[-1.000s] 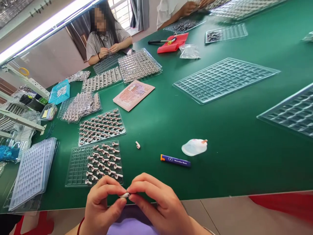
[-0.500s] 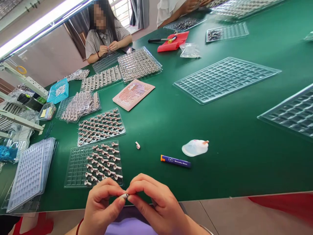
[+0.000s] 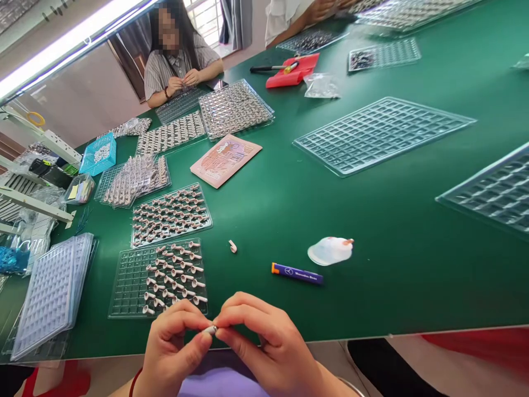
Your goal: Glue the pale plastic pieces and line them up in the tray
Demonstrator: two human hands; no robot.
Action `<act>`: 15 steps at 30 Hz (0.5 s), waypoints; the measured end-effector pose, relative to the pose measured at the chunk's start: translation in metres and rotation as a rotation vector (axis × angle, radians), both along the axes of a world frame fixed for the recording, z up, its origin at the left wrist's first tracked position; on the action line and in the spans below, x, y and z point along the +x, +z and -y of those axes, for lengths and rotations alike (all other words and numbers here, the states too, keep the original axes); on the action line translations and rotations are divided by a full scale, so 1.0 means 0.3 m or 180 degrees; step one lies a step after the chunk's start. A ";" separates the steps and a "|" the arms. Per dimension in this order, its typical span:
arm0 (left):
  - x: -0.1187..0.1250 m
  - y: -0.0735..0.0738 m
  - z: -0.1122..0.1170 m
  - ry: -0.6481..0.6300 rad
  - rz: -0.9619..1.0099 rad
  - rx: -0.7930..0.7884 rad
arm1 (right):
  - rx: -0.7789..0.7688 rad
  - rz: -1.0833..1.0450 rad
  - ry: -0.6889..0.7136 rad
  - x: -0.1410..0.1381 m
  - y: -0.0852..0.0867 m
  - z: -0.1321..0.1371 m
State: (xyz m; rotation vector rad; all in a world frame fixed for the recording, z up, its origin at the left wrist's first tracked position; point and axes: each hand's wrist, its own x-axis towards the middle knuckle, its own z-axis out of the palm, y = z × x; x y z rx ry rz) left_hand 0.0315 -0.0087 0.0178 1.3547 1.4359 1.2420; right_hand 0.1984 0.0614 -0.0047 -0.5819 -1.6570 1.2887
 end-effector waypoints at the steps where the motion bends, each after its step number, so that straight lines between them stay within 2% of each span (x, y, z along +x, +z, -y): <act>1: 0.000 -0.004 0.000 0.0020 0.0147 -0.0154 | -0.0036 0.0015 0.0000 0.000 0.001 -0.001; 6: 0.010 -0.017 -0.012 0.0110 0.1639 -0.1408 | -0.0419 0.0021 0.0033 -0.007 -0.010 -0.004; 8: 0.017 -0.014 -0.021 0.0170 0.2007 -0.1703 | -0.0627 0.0004 0.0069 -0.010 -0.020 -0.004; 11: 0.020 -0.012 -0.029 0.0226 0.2123 -0.1801 | -0.0731 -0.0039 0.0106 -0.010 -0.034 -0.002; 15: 0.008 -0.028 -0.021 0.0228 0.1927 -0.1660 | -0.0606 0.0000 0.0117 -0.002 -0.040 0.001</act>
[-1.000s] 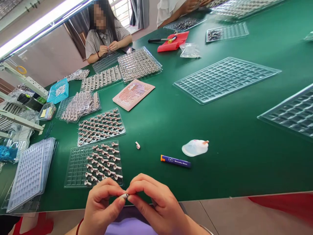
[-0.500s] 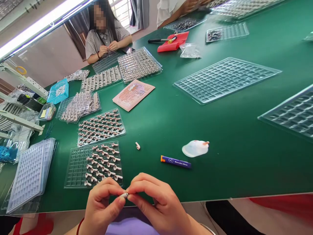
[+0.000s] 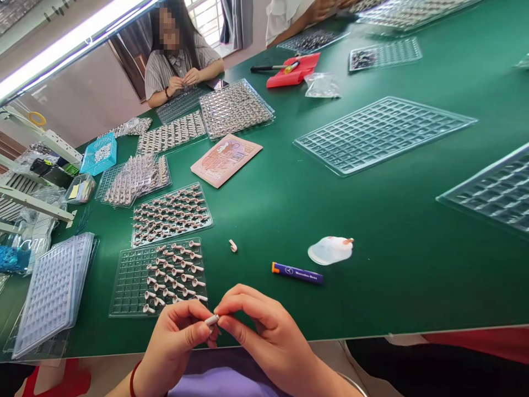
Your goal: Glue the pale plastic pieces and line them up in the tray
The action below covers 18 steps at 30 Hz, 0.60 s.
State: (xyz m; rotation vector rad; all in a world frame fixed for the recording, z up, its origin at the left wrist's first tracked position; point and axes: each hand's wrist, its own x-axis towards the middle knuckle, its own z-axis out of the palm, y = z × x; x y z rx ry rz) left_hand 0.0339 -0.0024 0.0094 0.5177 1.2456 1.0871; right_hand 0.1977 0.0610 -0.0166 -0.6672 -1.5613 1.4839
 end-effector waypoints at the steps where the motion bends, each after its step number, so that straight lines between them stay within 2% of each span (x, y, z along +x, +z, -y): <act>1: -0.004 -0.003 0.003 -0.0007 -0.0116 0.0123 | 0.0047 -0.0004 0.0004 0.002 0.001 0.000; 3: -0.012 -0.003 0.008 -0.0031 -0.0551 0.0541 | 0.0130 -0.0004 0.0033 0.006 0.005 0.000; 8: -0.021 0.029 0.005 -0.0087 -0.2473 0.2121 | 0.0275 0.0024 0.0089 0.008 0.012 -0.003; 11: -0.025 0.046 -0.002 -0.0171 -0.3291 0.2804 | 0.0405 0.0018 0.0082 0.006 0.012 -0.002; 15: -0.034 0.056 -0.003 -0.0465 -0.3885 0.3175 | 0.0464 -0.0016 0.0048 0.002 0.009 0.005; 18: -0.040 0.056 -0.002 -0.0539 -0.3889 0.3174 | 0.0254 -0.0055 0.0049 0.000 0.003 0.015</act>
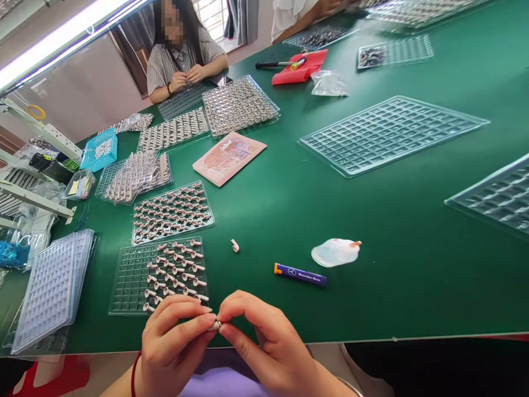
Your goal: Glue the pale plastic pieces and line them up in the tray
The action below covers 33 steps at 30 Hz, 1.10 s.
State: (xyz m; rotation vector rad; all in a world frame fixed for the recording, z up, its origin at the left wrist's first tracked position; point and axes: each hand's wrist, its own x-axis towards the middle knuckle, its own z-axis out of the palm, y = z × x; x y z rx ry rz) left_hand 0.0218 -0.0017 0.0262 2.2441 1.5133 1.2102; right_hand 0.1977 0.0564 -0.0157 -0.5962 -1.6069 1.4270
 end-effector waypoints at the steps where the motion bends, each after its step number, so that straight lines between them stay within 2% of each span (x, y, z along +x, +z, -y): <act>1: -0.001 -0.001 0.000 -0.0018 0.0071 -0.0038 | -0.0115 -0.0026 0.0019 0.000 -0.002 0.004; 6: -0.003 -0.018 -0.001 -0.0103 0.0517 -0.0199 | -0.0444 -0.0048 0.0021 0.007 -0.006 0.017; 14: 0.004 -0.021 0.000 -0.0010 0.0511 -0.0121 | -0.0298 -0.0086 -0.0020 0.001 0.005 0.008; 22: 0.005 -0.011 -0.002 -0.0025 0.0302 -0.0051 | -0.0175 0.0152 0.0060 0.006 -0.017 0.014; 33: 0.006 -0.015 0.002 -0.0048 0.0559 -0.0216 | -0.0043 0.0234 0.0061 0.004 -0.003 0.005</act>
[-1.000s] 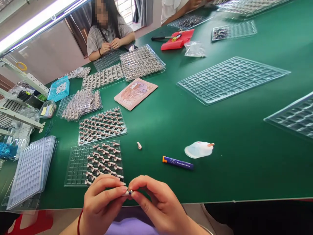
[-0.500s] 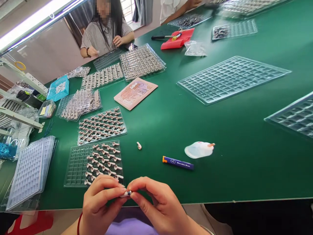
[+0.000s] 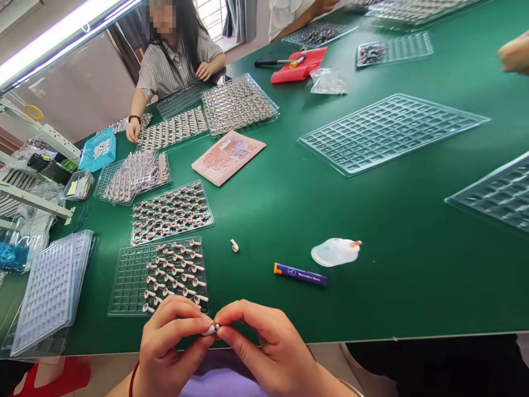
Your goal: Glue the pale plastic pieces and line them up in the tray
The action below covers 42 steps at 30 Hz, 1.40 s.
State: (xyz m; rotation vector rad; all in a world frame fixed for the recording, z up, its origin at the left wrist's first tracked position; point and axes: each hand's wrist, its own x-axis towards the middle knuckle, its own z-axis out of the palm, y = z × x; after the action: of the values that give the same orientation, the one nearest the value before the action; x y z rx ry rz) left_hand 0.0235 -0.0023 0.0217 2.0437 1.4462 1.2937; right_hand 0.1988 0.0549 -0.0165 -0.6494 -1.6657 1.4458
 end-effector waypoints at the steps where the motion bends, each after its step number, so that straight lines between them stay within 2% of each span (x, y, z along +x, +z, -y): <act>1: 0.000 -0.001 0.001 0.0003 -0.0007 0.0009 | -0.0010 0.0018 0.0009 0.000 0.001 -0.001; 10: 0.005 -0.018 0.016 0.0081 0.0172 -0.0240 | -0.0193 0.0141 0.0140 0.008 0.009 -0.005; 16: 0.008 -0.011 0.013 0.0012 0.0003 -0.0059 | -0.0444 0.0206 0.0323 0.007 0.017 -0.016; 24: 0.006 -0.008 0.017 0.0004 -0.0034 -0.0074 | -0.0331 0.0244 0.0298 0.010 0.014 -0.018; 31: 0.001 -0.014 0.023 -0.0032 0.0628 -0.0723 | -0.0076 0.0081 0.0186 0.006 0.033 -0.033; 34: 0.003 -0.015 0.021 -0.0013 0.0816 -0.0796 | 0.0074 -0.0126 0.0200 0.001 0.035 -0.037; 42: 0.009 -0.023 0.024 -0.0016 0.1004 -0.0842 | 0.0109 -0.0376 0.0134 -0.005 0.017 -0.021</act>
State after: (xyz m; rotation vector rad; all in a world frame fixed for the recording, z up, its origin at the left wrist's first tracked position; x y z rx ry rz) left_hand 0.0262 -0.0094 0.0149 1.5933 1.3805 1.2768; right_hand 0.1971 0.0613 -0.0113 -0.5030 -1.6170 1.4539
